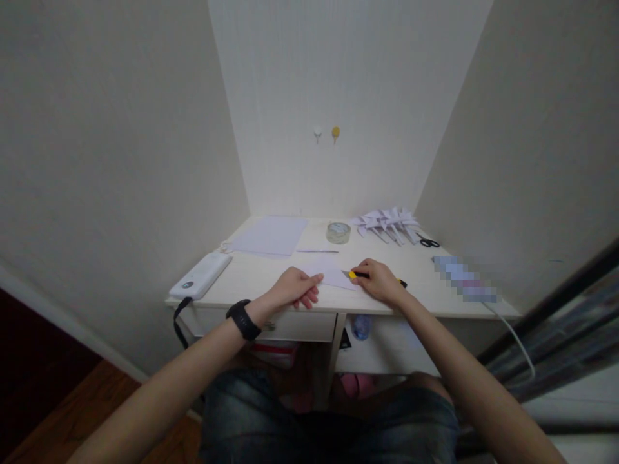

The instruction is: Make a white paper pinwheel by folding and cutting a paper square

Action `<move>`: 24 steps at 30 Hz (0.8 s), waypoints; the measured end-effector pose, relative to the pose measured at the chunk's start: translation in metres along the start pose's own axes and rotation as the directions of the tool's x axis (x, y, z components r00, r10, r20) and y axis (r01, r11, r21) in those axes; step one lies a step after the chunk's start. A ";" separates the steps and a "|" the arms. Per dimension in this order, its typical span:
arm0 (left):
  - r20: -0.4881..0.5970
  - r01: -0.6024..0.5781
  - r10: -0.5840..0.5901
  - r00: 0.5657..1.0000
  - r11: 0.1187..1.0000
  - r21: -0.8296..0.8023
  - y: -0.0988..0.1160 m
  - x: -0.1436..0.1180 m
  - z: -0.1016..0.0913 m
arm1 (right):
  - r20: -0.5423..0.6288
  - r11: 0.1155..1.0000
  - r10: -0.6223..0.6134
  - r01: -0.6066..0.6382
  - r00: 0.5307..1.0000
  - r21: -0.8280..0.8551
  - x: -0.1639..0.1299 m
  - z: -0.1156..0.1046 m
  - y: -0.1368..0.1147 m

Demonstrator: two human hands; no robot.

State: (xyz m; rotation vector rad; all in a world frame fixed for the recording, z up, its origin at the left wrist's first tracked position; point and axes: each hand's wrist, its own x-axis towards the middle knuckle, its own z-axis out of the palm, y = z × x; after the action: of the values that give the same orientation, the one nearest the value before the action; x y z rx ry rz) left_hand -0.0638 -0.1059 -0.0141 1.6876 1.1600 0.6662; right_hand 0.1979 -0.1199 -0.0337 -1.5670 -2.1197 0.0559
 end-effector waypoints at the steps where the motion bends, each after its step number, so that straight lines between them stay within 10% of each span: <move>1: -0.033 -0.116 0.124 0.992 0.975 0.191 0.000 0.002 0.000 | 0.006 1.000 -0.003 0.003 1.000 -0.002 0.000 0.000 0.001; 4: 0.062 -0.456 0.535 0.842 0.647 0.612 -0.001 0.013 0.001 | 0.022 1.000 -0.016 0.016 1.000 0.004 0.002 0.002 0.003; 7: 0.310 -0.602 0.602 0.736 0.372 0.706 -0.003 0.032 0.005 | 0.031 1.000 -0.029 0.029 0.999 0.000 0.004 0.003 0.004; 13: 0.360 -0.478 0.337 0.870 0.393 0.786 -0.017 0.059 0.013 | 0.041 0.999 -0.050 0.050 0.998 -0.001 0.004 0.005 0.006; 24: 0.259 -0.359 0.293 0.920 0.372 0.856 -0.015 0.054 0.017 | 0.129 0.994 -0.110 0.108 0.986 0.018 -0.009 -0.010 0.006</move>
State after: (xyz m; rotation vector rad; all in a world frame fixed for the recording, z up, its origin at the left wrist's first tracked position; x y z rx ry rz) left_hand -0.0342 -0.0617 -0.0383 2.9115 1.2148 0.1527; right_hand 0.2089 -0.1288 -0.0307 -1.4743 -2.2979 0.1355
